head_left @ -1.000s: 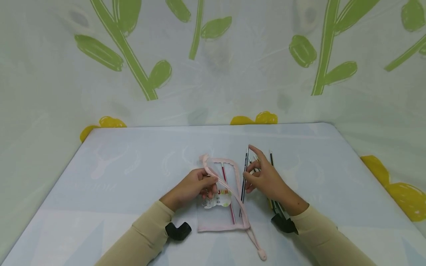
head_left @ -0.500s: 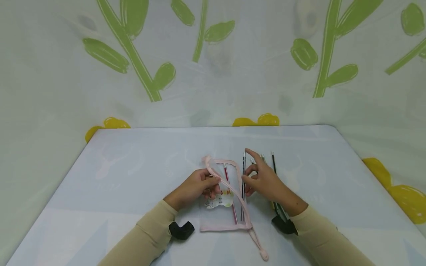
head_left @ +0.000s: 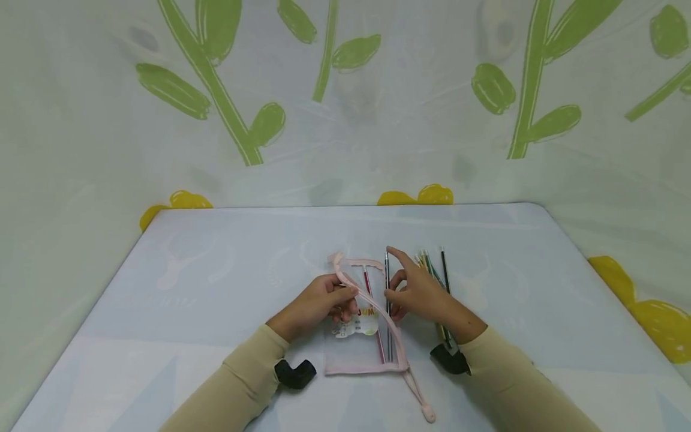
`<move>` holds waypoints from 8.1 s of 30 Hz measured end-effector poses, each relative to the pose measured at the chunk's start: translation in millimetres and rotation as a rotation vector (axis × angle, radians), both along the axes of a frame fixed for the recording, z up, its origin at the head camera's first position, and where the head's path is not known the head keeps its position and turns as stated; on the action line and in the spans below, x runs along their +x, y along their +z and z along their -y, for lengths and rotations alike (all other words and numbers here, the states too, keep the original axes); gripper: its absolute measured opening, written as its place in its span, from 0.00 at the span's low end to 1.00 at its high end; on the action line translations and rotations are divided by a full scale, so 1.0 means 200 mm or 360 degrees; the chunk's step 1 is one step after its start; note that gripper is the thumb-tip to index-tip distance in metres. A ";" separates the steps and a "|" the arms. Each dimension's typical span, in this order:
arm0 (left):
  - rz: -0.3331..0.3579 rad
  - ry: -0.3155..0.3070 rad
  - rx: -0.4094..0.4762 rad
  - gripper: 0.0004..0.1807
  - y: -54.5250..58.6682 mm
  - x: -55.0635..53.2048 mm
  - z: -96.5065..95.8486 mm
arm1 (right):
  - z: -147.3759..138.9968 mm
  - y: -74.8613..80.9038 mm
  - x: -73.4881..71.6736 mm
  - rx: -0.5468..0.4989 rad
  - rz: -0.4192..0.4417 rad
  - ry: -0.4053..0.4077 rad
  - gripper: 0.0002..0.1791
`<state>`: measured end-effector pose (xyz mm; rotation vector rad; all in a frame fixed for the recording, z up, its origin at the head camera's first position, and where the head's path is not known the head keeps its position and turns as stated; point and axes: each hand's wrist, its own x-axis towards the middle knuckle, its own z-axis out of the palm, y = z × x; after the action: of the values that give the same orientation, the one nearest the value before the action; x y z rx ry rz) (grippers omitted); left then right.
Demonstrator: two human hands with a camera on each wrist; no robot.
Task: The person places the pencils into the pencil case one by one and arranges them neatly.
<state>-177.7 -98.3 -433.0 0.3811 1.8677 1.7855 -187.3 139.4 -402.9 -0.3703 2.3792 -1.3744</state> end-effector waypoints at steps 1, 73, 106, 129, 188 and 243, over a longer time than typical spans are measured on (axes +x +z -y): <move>-0.0005 -0.0004 0.0000 0.13 0.00 0.00 0.00 | 0.00 0.00 0.00 0.0002 0.0007 0.0004 0.49; -0.0155 0.0327 -0.0276 0.15 -0.03 -0.06 0.03 | 0.04 -0.03 0.03 0.0404 -0.0141 0.0070 0.32; -0.0091 0.0393 -0.0213 0.16 -0.05 -0.05 0.03 | -0.41 0.06 -0.17 0.0338 -0.0251 -0.0355 0.20; -0.0067 0.0399 -0.0227 0.16 -0.05 -0.06 0.03 | -0.50 0.02 -0.23 0.0469 -0.0089 -0.0372 0.23; -0.0103 0.0387 -0.0259 0.16 -0.04 -0.05 0.03 | -0.49 0.02 -0.23 0.0461 -0.0101 -0.0340 0.44; -0.0063 0.0377 -0.0223 0.16 -0.03 -0.06 0.01 | -0.18 0.04 -0.11 -0.0050 -0.0057 -0.0203 0.52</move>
<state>-190.0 -100.7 -439.2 0.1494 2.1259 1.7919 -210.3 176.3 -394.2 -0.2575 2.4506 -1.4739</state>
